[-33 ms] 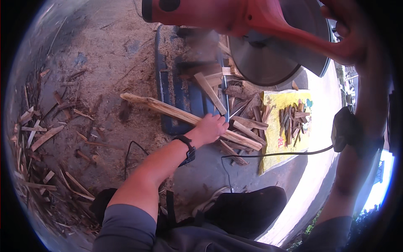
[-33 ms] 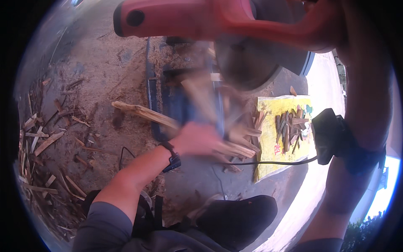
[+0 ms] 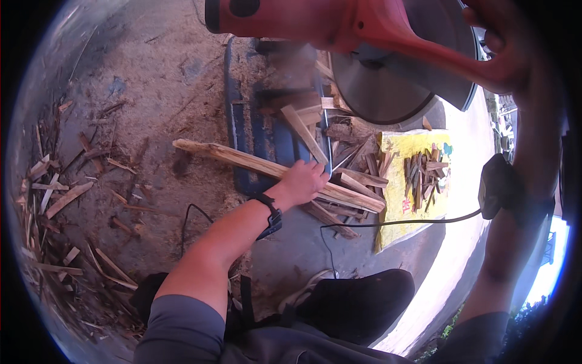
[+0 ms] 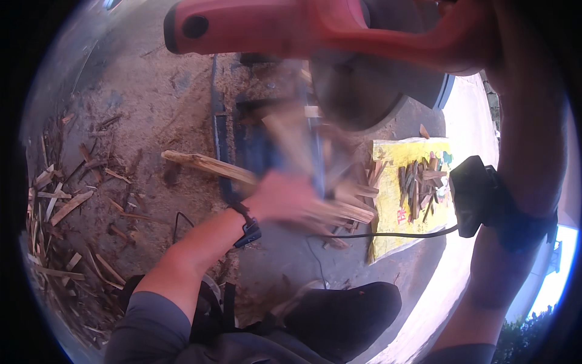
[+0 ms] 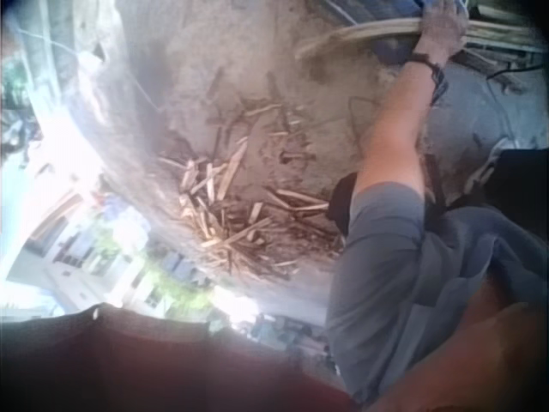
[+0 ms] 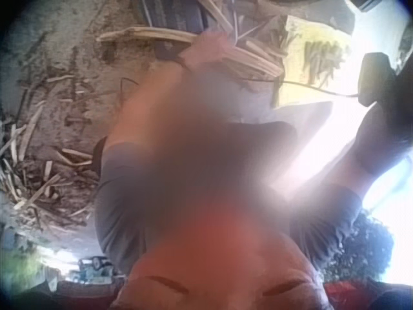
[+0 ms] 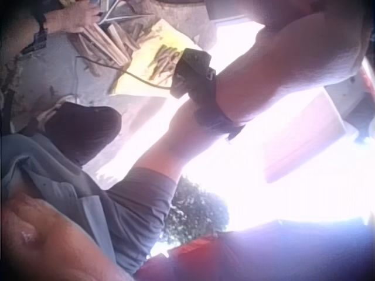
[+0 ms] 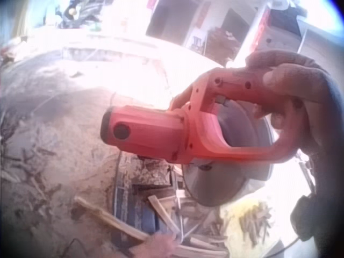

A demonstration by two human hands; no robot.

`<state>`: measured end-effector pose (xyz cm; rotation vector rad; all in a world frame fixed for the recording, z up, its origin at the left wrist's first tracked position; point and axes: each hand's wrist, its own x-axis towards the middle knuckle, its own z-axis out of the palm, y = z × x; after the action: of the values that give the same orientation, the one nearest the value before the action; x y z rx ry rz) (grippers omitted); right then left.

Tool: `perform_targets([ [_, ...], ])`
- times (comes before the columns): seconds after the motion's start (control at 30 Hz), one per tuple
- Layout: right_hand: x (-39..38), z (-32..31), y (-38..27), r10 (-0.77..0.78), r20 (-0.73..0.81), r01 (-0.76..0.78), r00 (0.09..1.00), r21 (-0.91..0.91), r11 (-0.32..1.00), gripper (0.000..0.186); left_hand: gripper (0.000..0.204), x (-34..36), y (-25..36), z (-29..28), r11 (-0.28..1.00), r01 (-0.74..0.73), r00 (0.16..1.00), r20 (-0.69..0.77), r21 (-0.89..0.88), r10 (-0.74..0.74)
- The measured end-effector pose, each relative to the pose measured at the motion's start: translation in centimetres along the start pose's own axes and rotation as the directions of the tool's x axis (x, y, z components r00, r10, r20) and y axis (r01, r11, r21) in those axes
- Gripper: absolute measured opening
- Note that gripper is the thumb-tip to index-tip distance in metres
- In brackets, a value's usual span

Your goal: The person gathers pieces of wood from a pile by hand, stacks them onto a miter saw, and uses the saw to cut the pieces into smaller sections.

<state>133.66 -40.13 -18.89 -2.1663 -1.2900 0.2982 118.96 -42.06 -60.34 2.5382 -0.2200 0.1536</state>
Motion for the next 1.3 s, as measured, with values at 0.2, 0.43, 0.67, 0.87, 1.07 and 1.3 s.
perform_targets([
  [0.2, -0.4, -0.1, -0.9, 0.001, -0.013, -0.001, 1.0, -0.017, 1.0, 0.049, 0.025, 2.7, -0.9, -6.3, 0.955, 0.283, 0.931, -0.211, -0.094, -0.297],
  [0.43, -0.7, 0.5, -0.6, -0.021, -0.028, 0.021, 0.999, 0.006, 1.0, 0.049, 0.037, 2.7, -6.1, -5.2, 0.965, 0.24, 0.787, -0.602, 0.102, -0.132],
  [0.67, -1.8, 3.0, -0.6, -0.105, -0.122, 0.109, 0.987, 0.027, 0.994, 0.049, 0.036, -5.8, -6.2, -8.0, 0.843, 0.448, 0.894, -0.162, 0.297, -0.418],
  [0.87, -4.2, 2.8, -1.2, -0.136, -0.206, 0.144, 0.969, 0.021, 0.989, 0.048, 0.027, -4.2, -5.6, -10.0, 0.869, 0.461, 0.883, -0.187, 0.177, -0.43],
  [1.07, -7.1, 4.4, -0.4, 0.127, -0.045, -0.112, 0.991, 0.249, 0.962, 0.075, 0.037, -0.9, -7.3, -10.0, 0.851, 0.435, 0.882, -0.331, 0.293, -0.336],
  [1.3, -3.7, 0.7, -1.4, 0.126, 0.041, -0.128, 0.991, 0.06, 0.99, 0.068, 0.067, 0.8, -8.9, -12.0, 0.786, 0.611, 0.791, -0.09, 0.094, -0.605],
])
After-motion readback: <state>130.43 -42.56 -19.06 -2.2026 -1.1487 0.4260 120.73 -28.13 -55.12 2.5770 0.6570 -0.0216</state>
